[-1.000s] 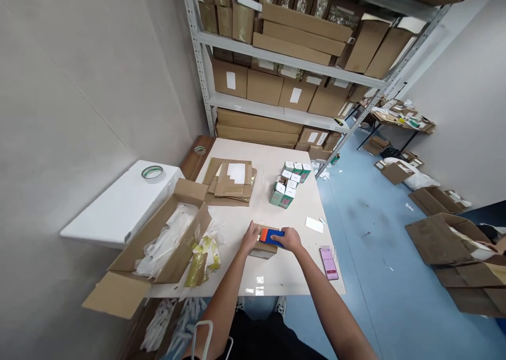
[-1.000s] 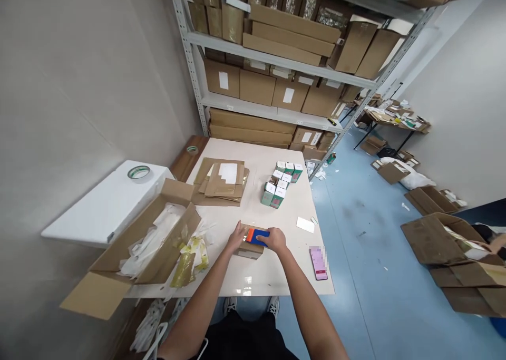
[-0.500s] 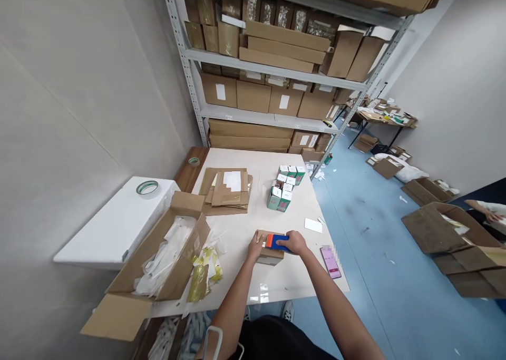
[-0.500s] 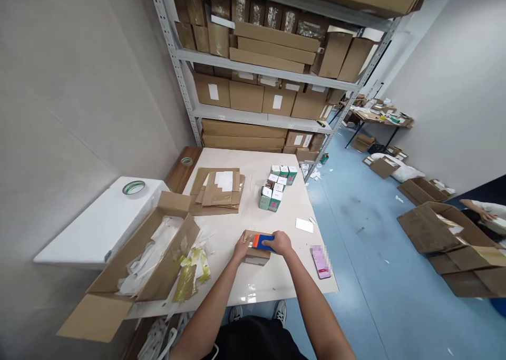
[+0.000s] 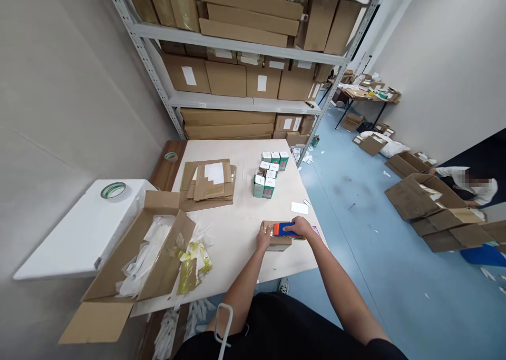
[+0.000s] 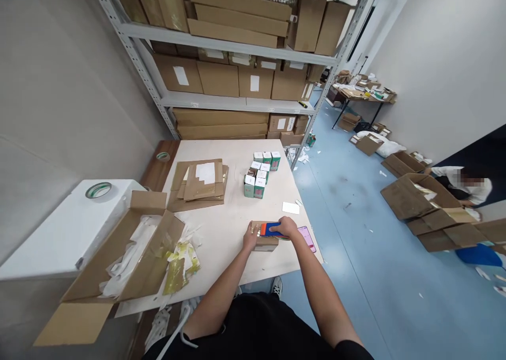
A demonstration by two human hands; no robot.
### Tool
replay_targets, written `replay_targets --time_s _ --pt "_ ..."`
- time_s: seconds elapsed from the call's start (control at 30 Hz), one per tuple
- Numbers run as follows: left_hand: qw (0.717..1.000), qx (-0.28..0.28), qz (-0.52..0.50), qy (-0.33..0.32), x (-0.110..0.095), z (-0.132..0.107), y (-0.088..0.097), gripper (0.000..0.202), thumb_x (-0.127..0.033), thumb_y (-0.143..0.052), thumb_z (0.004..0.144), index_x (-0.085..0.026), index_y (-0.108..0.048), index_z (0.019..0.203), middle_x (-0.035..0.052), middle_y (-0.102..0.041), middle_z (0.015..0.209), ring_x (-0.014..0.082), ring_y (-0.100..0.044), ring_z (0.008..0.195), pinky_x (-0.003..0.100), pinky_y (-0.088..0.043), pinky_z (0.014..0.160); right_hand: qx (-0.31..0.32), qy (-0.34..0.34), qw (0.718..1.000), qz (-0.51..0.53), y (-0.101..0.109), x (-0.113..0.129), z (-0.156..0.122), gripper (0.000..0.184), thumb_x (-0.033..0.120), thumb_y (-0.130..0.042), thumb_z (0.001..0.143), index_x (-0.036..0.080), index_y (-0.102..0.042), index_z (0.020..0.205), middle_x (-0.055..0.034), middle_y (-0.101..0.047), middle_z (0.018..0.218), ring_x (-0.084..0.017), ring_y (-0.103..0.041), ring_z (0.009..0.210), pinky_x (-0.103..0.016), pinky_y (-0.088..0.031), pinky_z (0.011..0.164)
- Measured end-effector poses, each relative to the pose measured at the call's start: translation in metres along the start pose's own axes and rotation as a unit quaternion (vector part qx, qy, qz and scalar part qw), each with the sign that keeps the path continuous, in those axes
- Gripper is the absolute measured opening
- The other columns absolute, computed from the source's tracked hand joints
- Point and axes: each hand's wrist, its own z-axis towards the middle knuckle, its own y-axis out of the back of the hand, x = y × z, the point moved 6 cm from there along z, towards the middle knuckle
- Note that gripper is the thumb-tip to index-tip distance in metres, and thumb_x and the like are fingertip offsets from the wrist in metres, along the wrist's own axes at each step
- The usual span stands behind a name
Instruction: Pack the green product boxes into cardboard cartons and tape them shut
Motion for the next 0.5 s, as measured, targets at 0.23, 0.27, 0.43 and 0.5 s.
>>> replay_targets --time_s 0.23,0.27,0.43,0.5 --pt "0.999 -0.018 0.044 -0.003 -0.007 -0.006 0.006 0.071 -0.059 -0.044 0.103 -0.021 -0.037 0.163 0.0096 -0.055 0.156 0.0271 -0.056 0.141 0.035 -0.041 0.117 0.014 0.017 1.0 -0.006 0.019 -0.043 -0.012 0.049 0.066 -0.086 0.066 0.019 -0.07 0.069 -0.0034 -0.068 0.072 -0.018 -0.06 0.07 -0.026 -0.031 0.057" --pt "0.999 -0.02 0.048 -0.008 -0.008 -0.007 0.006 0.071 -0.06 -0.044 0.103 -0.022 -0.038 0.162 0.0091 -0.054 0.157 0.0269 -0.055 0.142 0.034 -0.041 0.118 0.015 0.016 1.0 -0.004 0.02 -0.053 -0.014 0.05 0.067 -0.084 0.067 0.019 -0.07 0.069 -0.0032 -0.068 0.071 -0.018 -0.06 0.07 -0.026 -0.031 0.057" --pt "0.998 -0.015 0.062 -0.001 -0.009 -0.007 0.007 0.075 -0.064 -0.043 0.102 -0.021 -0.037 0.163 0.009 -0.059 0.153 0.028 -0.057 0.139 0.035 -0.044 0.115 0.002 0.006 1.0 0.024 0.015 -0.086 -0.019 0.05 0.067 -0.079 0.073 0.02 -0.065 0.065 -0.0009 -0.064 0.067 -0.016 -0.055 0.066 -0.026 -0.031 0.057" --pt "0.998 -0.011 0.065 0.0 -0.009 -0.006 0.008 0.077 -0.065 -0.043 0.102 -0.02 -0.036 0.164 0.0094 -0.06 0.152 0.0292 -0.058 0.138 0.036 -0.044 0.114 -0.005 0.0 0.999 0.036 0.015 -0.098 -0.022 0.048 0.065 -0.08 0.072 0.02 -0.065 0.065 -0.0004 -0.063 0.066 -0.015 -0.055 0.066 -0.025 -0.031 0.057"
